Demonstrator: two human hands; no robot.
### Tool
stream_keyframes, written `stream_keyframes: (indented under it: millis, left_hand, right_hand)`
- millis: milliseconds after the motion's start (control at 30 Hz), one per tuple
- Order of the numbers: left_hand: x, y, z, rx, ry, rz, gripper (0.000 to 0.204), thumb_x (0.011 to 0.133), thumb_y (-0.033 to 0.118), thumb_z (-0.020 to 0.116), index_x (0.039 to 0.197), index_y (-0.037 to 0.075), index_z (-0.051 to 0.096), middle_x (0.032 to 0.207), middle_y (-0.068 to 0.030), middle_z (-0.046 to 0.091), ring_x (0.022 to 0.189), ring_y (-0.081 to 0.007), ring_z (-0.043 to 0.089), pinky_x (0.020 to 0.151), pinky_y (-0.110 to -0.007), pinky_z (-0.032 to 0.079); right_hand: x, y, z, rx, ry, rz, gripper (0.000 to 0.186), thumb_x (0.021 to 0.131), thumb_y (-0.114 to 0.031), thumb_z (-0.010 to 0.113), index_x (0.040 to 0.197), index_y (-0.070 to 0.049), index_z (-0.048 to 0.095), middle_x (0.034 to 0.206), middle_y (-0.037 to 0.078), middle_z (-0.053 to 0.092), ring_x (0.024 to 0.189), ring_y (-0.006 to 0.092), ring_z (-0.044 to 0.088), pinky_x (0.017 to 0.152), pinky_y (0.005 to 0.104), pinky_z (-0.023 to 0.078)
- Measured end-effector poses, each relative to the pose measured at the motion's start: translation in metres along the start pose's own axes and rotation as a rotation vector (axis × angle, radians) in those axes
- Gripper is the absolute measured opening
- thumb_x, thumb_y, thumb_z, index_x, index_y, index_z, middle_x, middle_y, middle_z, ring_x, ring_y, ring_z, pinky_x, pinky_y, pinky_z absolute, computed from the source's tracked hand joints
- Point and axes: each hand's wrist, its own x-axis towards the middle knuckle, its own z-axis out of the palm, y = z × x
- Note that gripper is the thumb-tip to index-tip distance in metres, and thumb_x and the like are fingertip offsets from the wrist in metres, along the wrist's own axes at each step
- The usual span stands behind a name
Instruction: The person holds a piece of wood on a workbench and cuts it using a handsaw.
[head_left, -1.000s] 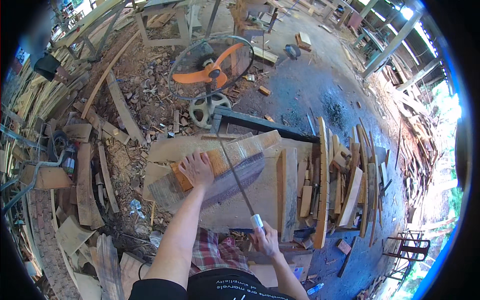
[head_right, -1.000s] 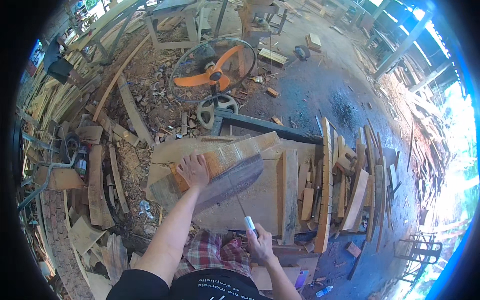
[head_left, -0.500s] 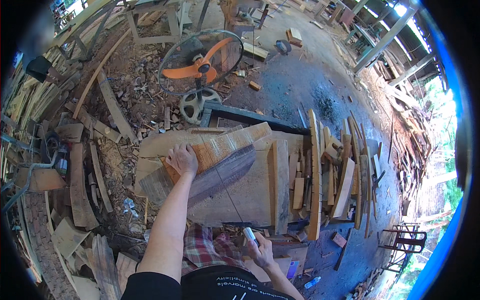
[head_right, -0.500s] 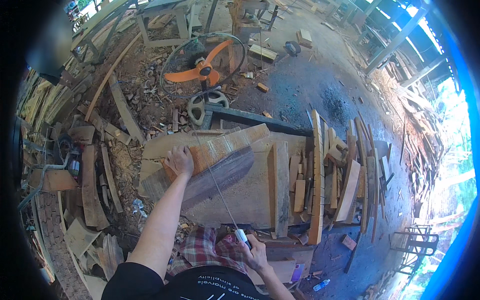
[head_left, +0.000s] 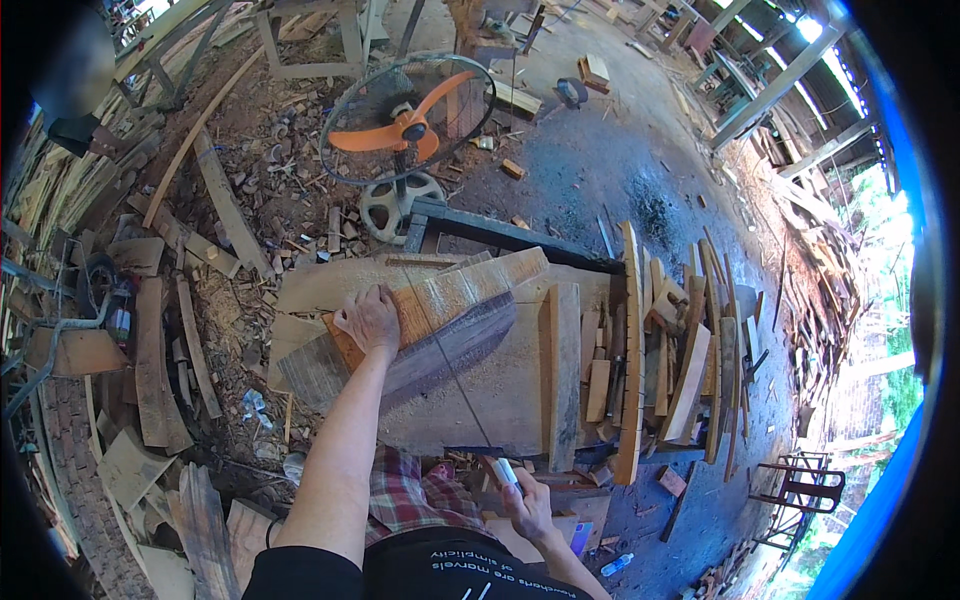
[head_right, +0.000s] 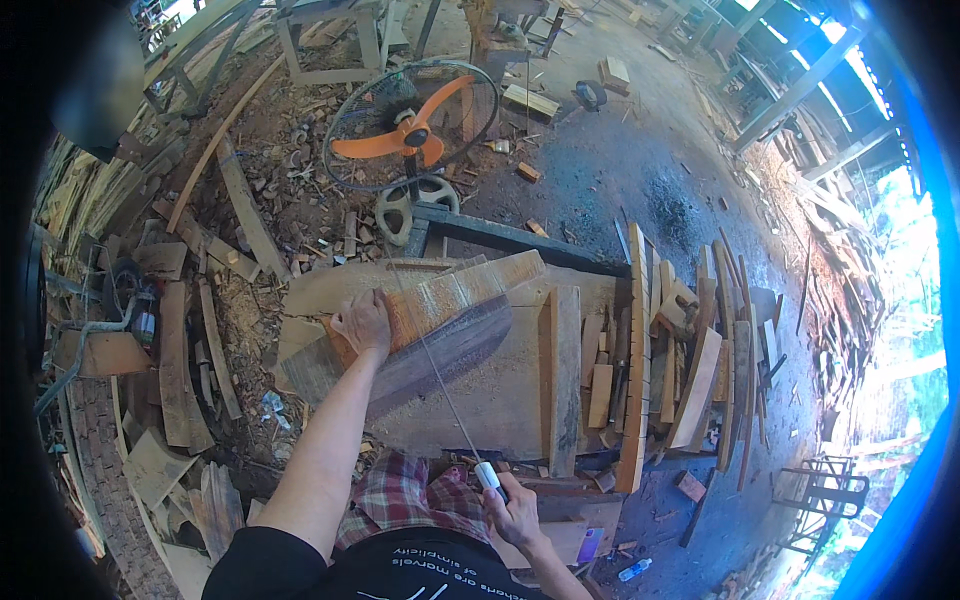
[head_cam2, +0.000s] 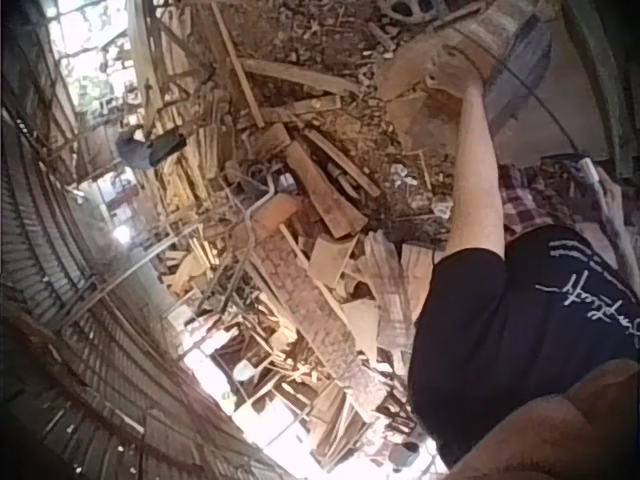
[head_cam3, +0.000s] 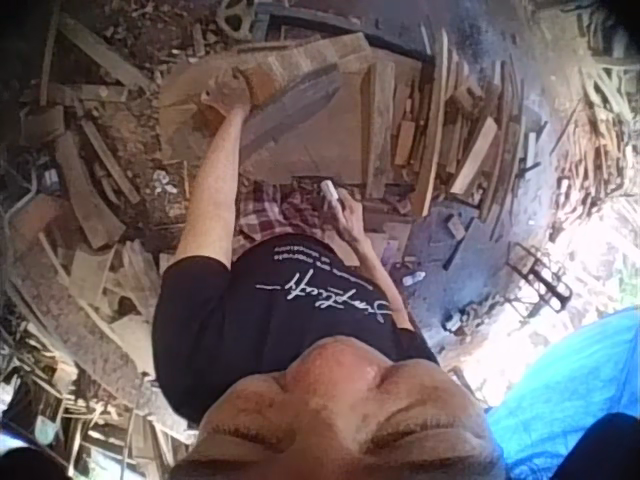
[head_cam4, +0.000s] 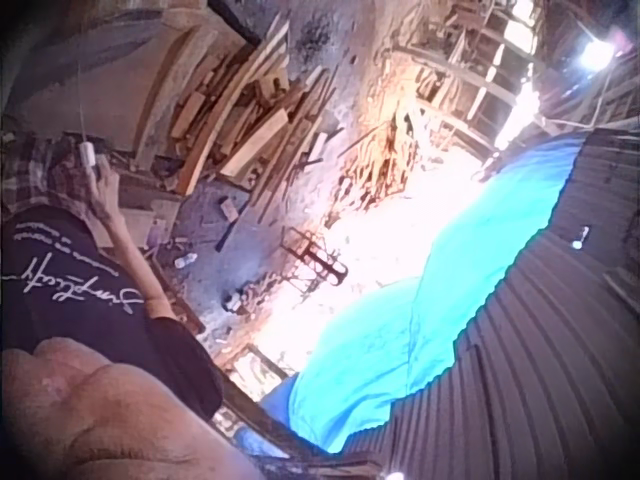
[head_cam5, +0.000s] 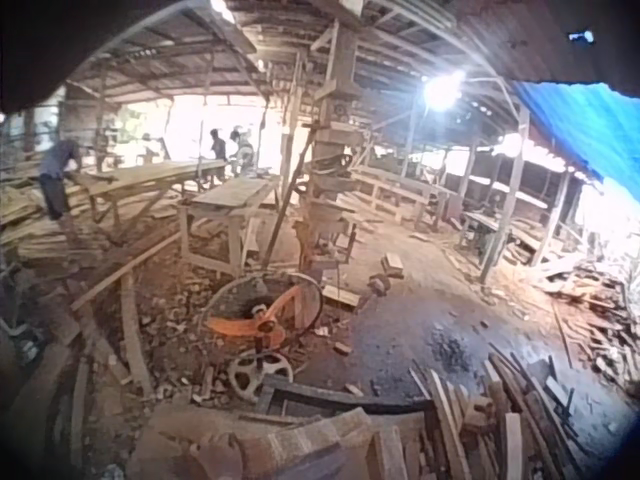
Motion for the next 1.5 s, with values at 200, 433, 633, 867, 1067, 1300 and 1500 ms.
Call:
stream_keyframes:
  millis: [200,433,633,867,1067,1300,1500]
  left_hand:
    - [-0.001,-0.006,0.011,0.064,0.056,0.098,0.023,0.090,0.025,0.052,0.082,0.013,0.070,0.088,-0.0048,0.066,0.096,-0.0231,0.054,0.091,-0.044,0.030]
    - [0.000,0.003,0.011,0.075,0.025,0.111,0.030,0.092,0.029,0.049,0.079,0.013,0.071,0.082,-0.0058,0.067,0.091,-0.0242,0.056,0.092,-0.042,0.031]
    - [0.000,-0.002,0.023,0.109,-0.032,0.084,0.028,0.092,0.026,0.049,0.081,0.012,0.071,0.086,-0.0065,0.067,0.094,-0.0241,0.056,0.093,-0.041,0.031]
    - [-0.007,-0.003,0.010,0.053,-0.053,0.144,0.026,0.091,0.025,0.048,0.086,0.012,0.070,0.088,-0.0072,0.065,0.096,-0.0241,0.055,0.094,-0.040,0.030]
    - [-0.006,0.010,-0.002,0.077,-0.150,0.114,0.027,0.093,0.026,0.046,0.091,0.013,0.070,0.090,-0.0067,0.064,0.095,-0.0239,0.055,0.096,-0.040,0.030]
    - [-0.007,0.018,-0.007,0.071,-0.140,0.095,0.032,0.097,0.033,0.042,0.095,0.014,0.068,0.101,-0.0088,0.060,0.100,-0.0241,0.052,0.100,-0.044,0.027]
    - [-0.006,0.017,-0.011,-0.006,-0.183,0.095,0.030,0.096,0.035,0.044,0.106,0.012,0.061,0.108,-0.0082,0.058,0.105,-0.0269,0.049,0.102,-0.046,0.026]
  right_hand:
    - [-0.008,-0.001,0.004,-0.054,0.006,-0.047,0.053,0.092,-0.053,0.046,0.093,-0.001,0.058,0.065,0.011,0.055,0.061,0.0222,0.056,0.058,0.0359,0.043]
    - [0.003,0.005,0.005,0.011,-0.050,0.004,0.042,0.094,-0.042,0.051,0.096,-0.002,0.059,0.069,0.016,0.060,0.063,0.0309,0.063,0.061,0.0398,0.047]
    - [0.078,-0.015,0.045,-0.021,-0.008,-0.037,0.039,0.095,-0.038,0.051,0.086,0.000,0.053,0.068,0.020,0.056,0.060,0.0320,0.059,0.058,0.0410,0.045]
    - [0.060,-0.025,0.019,0.003,-0.059,0.053,0.045,0.095,-0.042,0.050,0.089,0.002,0.054,0.069,0.019,0.057,0.062,0.0326,0.058,0.060,0.0414,0.044]
    - [0.118,-0.015,0.043,-0.021,0.014,-0.036,0.040,0.093,-0.039,0.053,0.088,0.000,0.058,0.067,0.017,0.055,0.061,0.0283,0.055,0.060,0.0395,0.044]
    - [0.068,0.016,0.023,0.106,0.068,-0.035,0.040,0.092,-0.041,0.053,0.087,-0.001,0.056,0.063,0.010,0.052,0.059,0.0182,0.052,0.057,0.0352,0.042]
    - [0.047,0.013,0.015,0.231,0.119,-0.006,0.050,0.096,-0.050,0.046,0.078,-0.004,0.051,0.058,0.000,0.047,0.052,0.0077,0.043,0.049,0.0261,0.035]
